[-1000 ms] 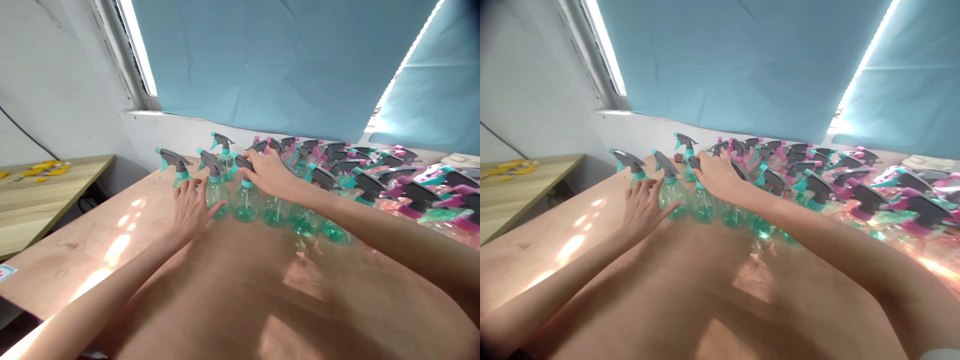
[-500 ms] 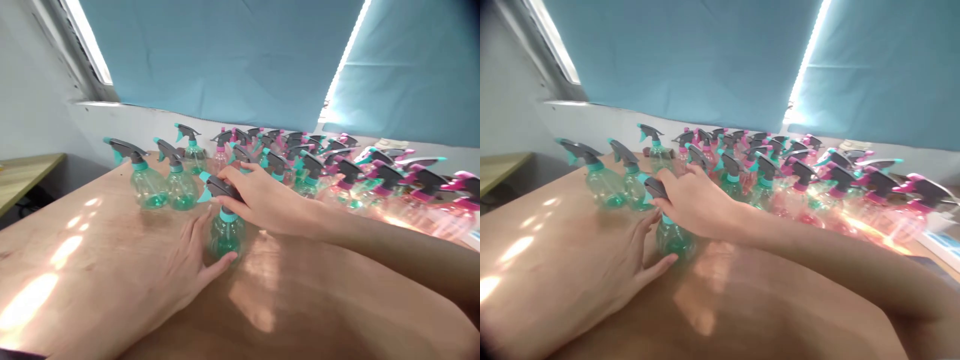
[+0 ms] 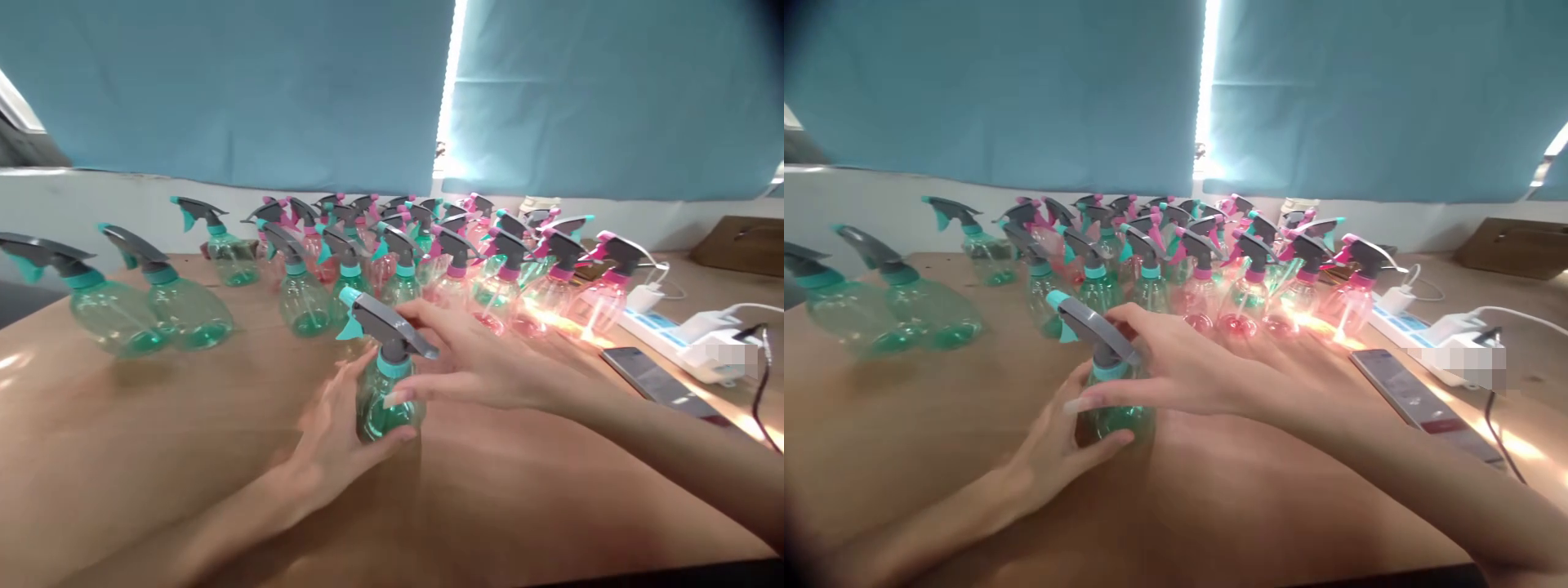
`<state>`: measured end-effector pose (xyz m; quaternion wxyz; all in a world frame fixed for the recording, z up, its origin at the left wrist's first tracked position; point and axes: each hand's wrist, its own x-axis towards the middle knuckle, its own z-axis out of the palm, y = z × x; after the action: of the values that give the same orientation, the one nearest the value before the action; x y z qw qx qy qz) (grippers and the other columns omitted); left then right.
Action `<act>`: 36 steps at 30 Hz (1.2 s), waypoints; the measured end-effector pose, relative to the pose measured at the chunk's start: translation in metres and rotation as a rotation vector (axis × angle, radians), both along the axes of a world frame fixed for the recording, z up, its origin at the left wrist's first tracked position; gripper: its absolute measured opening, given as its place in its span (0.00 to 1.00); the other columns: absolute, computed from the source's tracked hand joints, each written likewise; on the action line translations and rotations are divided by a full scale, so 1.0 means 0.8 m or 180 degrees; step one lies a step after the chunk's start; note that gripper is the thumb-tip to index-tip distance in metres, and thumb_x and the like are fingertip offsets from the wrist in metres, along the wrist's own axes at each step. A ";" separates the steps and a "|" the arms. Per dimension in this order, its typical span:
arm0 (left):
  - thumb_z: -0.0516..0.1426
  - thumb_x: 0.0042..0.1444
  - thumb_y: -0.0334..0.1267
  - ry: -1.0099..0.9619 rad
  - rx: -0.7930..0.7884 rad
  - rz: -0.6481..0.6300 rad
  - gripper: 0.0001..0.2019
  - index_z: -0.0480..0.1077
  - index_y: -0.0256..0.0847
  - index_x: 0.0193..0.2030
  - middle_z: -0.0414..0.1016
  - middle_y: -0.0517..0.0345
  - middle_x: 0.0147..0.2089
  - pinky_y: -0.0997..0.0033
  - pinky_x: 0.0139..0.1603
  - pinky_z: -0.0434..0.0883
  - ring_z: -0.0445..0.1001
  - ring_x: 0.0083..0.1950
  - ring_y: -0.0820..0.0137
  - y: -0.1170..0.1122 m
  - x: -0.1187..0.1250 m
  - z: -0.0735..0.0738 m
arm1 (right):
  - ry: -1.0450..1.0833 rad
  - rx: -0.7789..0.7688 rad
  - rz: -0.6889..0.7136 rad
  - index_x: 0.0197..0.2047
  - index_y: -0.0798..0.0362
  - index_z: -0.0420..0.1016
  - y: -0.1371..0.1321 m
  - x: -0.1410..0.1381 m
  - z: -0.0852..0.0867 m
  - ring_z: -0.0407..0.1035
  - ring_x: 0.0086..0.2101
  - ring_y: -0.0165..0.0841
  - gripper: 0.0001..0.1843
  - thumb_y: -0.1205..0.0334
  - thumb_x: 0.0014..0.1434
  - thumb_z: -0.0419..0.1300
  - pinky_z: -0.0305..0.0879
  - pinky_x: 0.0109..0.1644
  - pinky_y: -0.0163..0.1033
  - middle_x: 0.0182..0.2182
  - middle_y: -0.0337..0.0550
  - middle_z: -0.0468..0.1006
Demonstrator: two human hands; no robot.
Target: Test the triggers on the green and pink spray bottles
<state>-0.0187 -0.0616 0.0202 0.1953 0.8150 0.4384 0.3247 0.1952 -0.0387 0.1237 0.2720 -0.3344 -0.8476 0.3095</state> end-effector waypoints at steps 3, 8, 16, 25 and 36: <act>0.61 0.59 0.52 -0.0248 -0.0008 -0.0178 0.35 0.51 0.49 0.68 0.61 0.47 0.66 0.42 0.63 0.62 0.61 0.66 0.50 0.006 0.028 -0.003 | 0.0415 -0.0134 -0.0137 0.53 0.51 0.66 0.006 0.020 -0.027 0.71 0.41 0.34 0.27 0.53 0.54 0.69 0.66 0.43 0.40 0.44 0.42 0.77; 0.63 0.55 0.55 -0.0303 -0.0196 -0.0353 0.37 0.54 0.46 0.66 0.67 0.46 0.61 0.43 0.62 0.63 0.61 0.66 0.47 0.020 0.060 -0.004 | 0.1132 -0.0202 -0.0354 0.45 0.48 0.65 0.018 0.022 -0.051 0.65 0.31 0.31 0.19 0.55 0.54 0.67 0.62 0.33 0.38 0.31 0.34 0.69; 0.61 0.57 0.57 0.0005 -0.0206 -0.0538 0.39 0.50 0.48 0.69 0.61 0.47 0.67 0.43 0.63 0.62 0.59 0.67 0.47 0.039 0.065 0.009 | 0.1536 0.0003 -0.0558 0.30 0.48 0.58 0.033 0.009 -0.049 0.55 0.26 0.27 0.12 0.65 0.56 0.61 0.54 0.29 0.36 0.26 0.30 0.60; 0.57 0.60 0.57 0.0935 0.0262 -0.0304 0.35 0.53 0.47 0.69 0.63 0.47 0.65 0.43 0.63 0.62 0.62 0.65 0.47 0.065 0.012 -0.011 | 0.1403 -0.0189 -0.0689 0.49 0.46 0.72 0.045 0.018 -0.048 0.67 0.35 0.33 0.22 0.74 0.52 0.52 0.64 0.40 0.39 0.28 0.34 0.73; 0.52 0.64 0.56 0.1557 0.0582 -0.0315 0.32 0.58 0.36 0.67 0.61 0.37 0.67 0.42 0.64 0.60 0.60 0.68 0.47 0.070 0.000 -0.027 | 0.0439 0.0043 -0.0976 0.48 0.43 0.71 0.048 0.026 -0.039 0.68 0.27 0.33 0.21 0.69 0.52 0.53 0.68 0.33 0.41 0.33 0.37 0.76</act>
<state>-0.0185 -0.0054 -0.0016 0.0248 0.9039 0.4011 0.1463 0.2161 -0.0005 0.0929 0.3758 -0.4359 -0.7680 0.2809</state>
